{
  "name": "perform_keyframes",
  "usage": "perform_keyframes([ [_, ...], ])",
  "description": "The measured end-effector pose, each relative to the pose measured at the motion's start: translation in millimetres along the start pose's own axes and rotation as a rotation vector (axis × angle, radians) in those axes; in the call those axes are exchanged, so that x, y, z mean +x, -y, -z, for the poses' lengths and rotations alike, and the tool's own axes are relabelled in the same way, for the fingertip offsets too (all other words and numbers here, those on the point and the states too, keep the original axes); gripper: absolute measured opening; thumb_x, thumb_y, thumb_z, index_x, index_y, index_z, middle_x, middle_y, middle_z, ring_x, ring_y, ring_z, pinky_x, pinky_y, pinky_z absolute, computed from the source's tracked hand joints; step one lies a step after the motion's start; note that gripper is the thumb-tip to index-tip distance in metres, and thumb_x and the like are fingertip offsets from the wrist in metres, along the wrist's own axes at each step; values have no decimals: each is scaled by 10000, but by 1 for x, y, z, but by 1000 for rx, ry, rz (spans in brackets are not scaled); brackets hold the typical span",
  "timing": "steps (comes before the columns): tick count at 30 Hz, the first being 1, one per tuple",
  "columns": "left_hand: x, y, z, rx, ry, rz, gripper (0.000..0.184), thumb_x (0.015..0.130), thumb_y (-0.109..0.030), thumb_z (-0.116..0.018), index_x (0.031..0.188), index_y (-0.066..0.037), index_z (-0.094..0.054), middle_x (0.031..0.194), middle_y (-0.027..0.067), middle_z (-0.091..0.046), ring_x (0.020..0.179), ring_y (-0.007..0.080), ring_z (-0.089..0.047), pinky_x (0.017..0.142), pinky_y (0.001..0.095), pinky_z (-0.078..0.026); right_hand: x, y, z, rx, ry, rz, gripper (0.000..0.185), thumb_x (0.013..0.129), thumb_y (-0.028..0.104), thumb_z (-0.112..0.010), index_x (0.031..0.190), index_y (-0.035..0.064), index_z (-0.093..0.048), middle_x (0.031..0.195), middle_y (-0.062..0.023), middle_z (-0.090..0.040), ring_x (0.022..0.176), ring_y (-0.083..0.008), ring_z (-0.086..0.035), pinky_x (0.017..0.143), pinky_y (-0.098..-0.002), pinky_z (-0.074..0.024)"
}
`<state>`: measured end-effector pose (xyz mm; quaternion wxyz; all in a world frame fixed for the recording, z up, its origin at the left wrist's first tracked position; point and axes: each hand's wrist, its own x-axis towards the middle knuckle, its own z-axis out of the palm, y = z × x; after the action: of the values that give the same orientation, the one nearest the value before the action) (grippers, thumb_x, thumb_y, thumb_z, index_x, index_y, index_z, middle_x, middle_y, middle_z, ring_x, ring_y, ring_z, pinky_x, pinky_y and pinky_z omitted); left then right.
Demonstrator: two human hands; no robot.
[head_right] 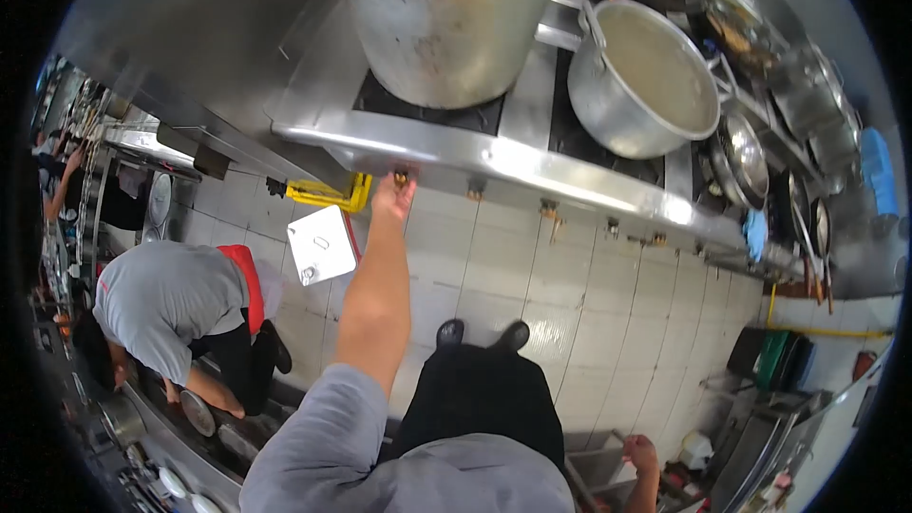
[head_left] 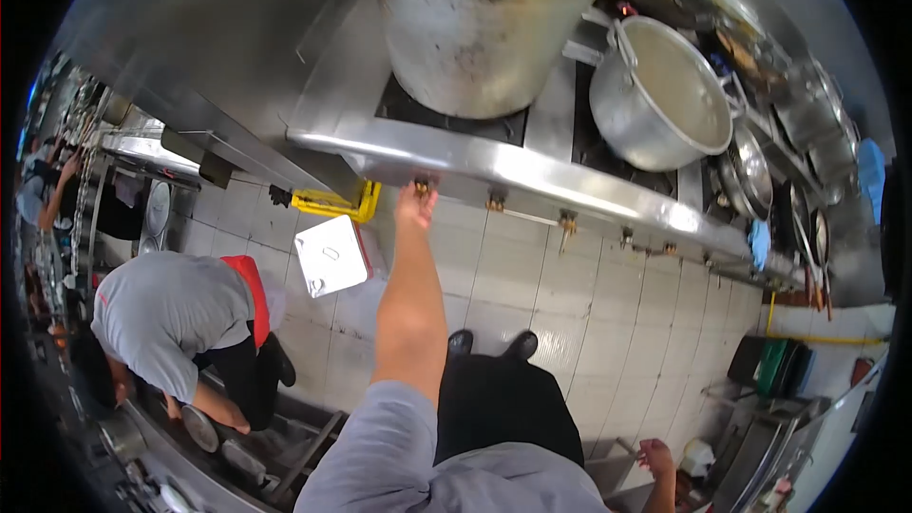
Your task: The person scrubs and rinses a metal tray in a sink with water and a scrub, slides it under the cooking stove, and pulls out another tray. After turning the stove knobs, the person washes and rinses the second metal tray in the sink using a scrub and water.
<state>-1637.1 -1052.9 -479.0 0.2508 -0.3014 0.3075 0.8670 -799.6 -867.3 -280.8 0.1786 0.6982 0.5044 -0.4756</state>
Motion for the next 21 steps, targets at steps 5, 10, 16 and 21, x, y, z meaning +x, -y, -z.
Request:
perform_keyframes([
  [5, -13, -1, -8, 113, 68, -95, 325, 949, -110, -550, 1247, -91, -422, 1031, 95, -557, 891, 264, -594, 817, 424, -566, 16, 7, -28, 27, 55, 15, 153, 926, 192, -564, 982, 49, -573, 720, -42, -596, 541, -131, -576, 448, -263, -471],
  [10, -18, 3, -7, 179, 96, -146, 363, 937, -99, -572, 1259, -90, -407, 1057, 99, -550, 938, 276, -581, 849, 438, -534, 38, 9, -41, 18, 40, 8, 136, 932, 212, -562, 971, 82, -564, 749, -35, -596, 567, -123, -574, 483, -261, -476],
  [16, -16, 7, -8, 268, 59, -213, 385, 927, -93, -591, 1258, -121, -397, 1093, 83, -545, 972, 288, -569, 838, 428, -522, 45, -15, -40, 83, 36, 7, 173, 933, 270, -567, 972, 101, -562, 755, -21, -591, 589, -117, -568, 506, -256, -469],
  [21, -13, 12, -13, 265, 0, -276, 408, 919, -68, -594, 1270, -139, -398, 1104, 92, -545, 982, 294, -568, 832, 454, -521, 47, -53, -44, 63, -9, -27, 190, 928, 295, -573, 949, 106, -569, 723, -7, -583, 578, -118, -569, 497, -263, -476],
])
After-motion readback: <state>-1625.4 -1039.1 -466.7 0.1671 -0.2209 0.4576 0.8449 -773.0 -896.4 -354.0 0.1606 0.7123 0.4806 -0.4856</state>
